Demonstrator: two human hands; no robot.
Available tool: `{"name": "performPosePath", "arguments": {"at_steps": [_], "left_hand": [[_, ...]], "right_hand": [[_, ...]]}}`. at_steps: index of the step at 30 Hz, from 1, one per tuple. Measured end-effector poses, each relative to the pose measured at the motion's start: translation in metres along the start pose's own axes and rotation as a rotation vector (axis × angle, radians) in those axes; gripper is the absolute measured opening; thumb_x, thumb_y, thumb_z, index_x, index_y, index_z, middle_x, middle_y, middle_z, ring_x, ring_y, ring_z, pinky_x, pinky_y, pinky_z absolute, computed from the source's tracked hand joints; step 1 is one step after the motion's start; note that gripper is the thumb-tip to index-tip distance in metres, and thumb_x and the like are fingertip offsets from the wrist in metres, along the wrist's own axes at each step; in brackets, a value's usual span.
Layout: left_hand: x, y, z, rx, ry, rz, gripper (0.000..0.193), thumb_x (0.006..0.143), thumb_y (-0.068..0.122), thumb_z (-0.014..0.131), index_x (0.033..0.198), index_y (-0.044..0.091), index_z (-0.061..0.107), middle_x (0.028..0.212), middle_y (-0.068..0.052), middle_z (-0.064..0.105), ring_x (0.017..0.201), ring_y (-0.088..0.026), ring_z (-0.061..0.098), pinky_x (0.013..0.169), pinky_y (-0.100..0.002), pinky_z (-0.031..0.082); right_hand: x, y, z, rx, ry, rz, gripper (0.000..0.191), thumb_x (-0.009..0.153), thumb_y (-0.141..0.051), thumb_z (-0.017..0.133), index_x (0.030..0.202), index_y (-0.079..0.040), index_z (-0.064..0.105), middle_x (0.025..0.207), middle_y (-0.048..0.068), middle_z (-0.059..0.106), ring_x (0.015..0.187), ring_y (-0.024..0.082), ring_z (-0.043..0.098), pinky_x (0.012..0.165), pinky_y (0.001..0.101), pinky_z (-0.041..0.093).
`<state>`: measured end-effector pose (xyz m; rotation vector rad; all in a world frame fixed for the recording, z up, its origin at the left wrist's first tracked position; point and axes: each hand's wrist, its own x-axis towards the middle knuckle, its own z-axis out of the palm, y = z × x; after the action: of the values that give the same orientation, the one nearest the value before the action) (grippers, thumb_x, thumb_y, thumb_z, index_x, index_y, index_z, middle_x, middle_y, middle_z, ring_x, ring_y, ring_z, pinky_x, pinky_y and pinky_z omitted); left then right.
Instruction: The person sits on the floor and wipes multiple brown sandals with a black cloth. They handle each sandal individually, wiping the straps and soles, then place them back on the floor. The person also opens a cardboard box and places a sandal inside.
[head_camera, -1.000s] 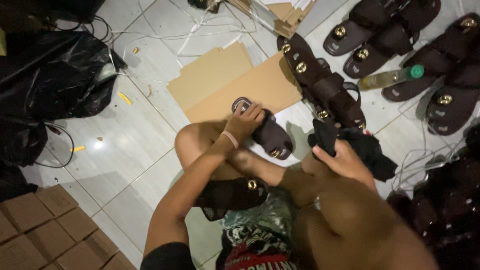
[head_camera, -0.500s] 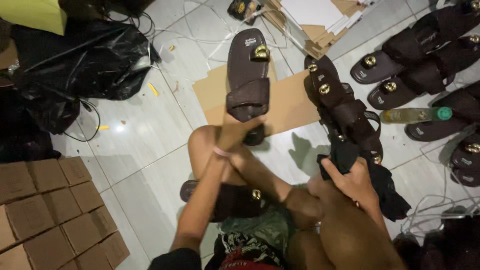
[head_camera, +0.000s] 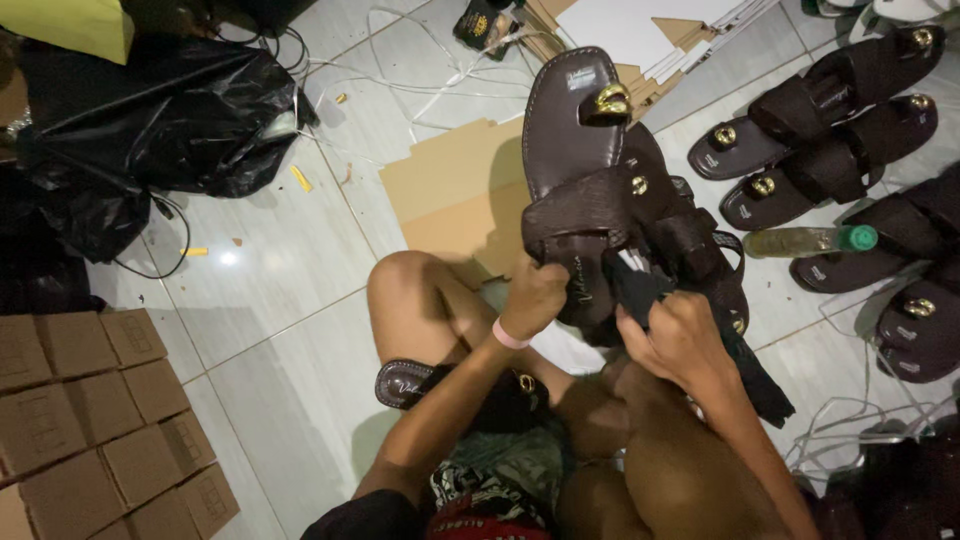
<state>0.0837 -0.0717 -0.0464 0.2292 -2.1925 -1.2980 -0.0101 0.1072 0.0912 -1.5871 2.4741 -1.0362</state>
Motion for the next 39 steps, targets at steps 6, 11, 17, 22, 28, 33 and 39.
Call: {"name": "performPosePath", "arguments": {"at_steps": [6,11,17,22,28,33,39], "left_hand": [[0.017,0.04,-0.002,-0.629,0.109,-0.406,0.046,0.078,-0.008,0.057,0.123,0.0,0.057,0.116,-0.014,0.062,0.108,-0.03,0.059,0.103,-0.039,0.049],[0.019,0.035,-0.002,-0.461,0.05,-0.129,0.049,0.071,-0.013,0.05,0.118,-0.006,0.06,0.13,-0.016,0.057,0.123,-0.032,0.055,0.115,-0.038,0.041],[0.009,0.017,0.01,-0.78,0.028,-0.324,0.057,0.076,-0.004,0.045,0.133,-0.004,0.045,0.129,-0.012,0.053,0.123,-0.027,0.05,0.115,-0.038,0.037],[0.015,0.023,0.007,-0.544,-0.01,-0.201,0.075,0.112,0.053,0.012,0.162,-0.003,0.016,0.168,-0.014,0.025,0.157,-0.025,0.023,0.131,-0.038,0.013],[0.031,0.069,0.008,-1.197,-0.07,-0.438,0.106,0.096,0.081,0.007,0.162,-0.001,0.026,0.157,-0.016,0.042,0.147,-0.026,0.041,0.128,-0.04,0.029],[0.038,0.085,0.003,-1.14,-0.145,-0.549,0.109,0.095,0.083,0.005,0.167,0.003,0.025,0.136,-0.024,0.048,0.121,-0.033,0.047,0.11,-0.045,0.039],[0.042,0.088,0.008,-0.884,-0.102,-0.418,0.105,0.096,0.081,0.005,0.16,-0.001,0.021,0.139,-0.019,0.051,0.125,-0.024,0.05,0.112,-0.037,0.039]], "right_hand": [[-0.007,-0.01,-0.006,0.112,-0.034,0.2,0.016,0.083,-0.008,0.074,0.078,0.004,0.066,0.062,0.021,0.061,0.05,0.037,0.062,0.048,0.0433,0.047],[-0.015,-0.014,-0.008,0.103,-0.019,0.12,0.017,0.08,-0.007,0.072,0.089,0.007,0.07,0.061,0.022,0.061,0.051,0.037,0.063,0.048,0.0427,0.048],[-0.016,-0.003,0.001,0.076,0.003,0.241,0.019,0.085,-0.009,0.075,0.076,0.004,0.063,0.062,0.022,0.059,0.053,0.036,0.062,0.049,0.0421,0.046],[-0.02,-0.011,-0.005,0.162,-0.026,0.211,0.017,0.084,-0.01,0.072,0.079,0.006,0.067,0.057,0.02,0.058,0.046,0.033,0.061,0.045,0.0413,0.046],[-0.003,-0.011,-0.007,-0.151,-0.031,0.04,0.05,0.082,-0.026,0.085,0.05,-0.001,0.055,0.046,0.02,0.053,0.041,0.036,0.057,0.043,0.0444,0.045],[0.002,-0.015,-0.007,-0.349,0.04,-0.18,0.045,0.085,-0.031,0.083,0.06,-0.004,0.058,0.071,0.022,0.068,0.051,0.031,0.063,0.047,0.0387,0.051],[0.004,-0.014,-0.005,-0.4,0.063,-0.133,0.052,0.082,-0.029,0.087,0.052,-0.005,0.052,0.068,0.021,0.068,0.048,0.033,0.059,0.047,0.0402,0.049]]}}
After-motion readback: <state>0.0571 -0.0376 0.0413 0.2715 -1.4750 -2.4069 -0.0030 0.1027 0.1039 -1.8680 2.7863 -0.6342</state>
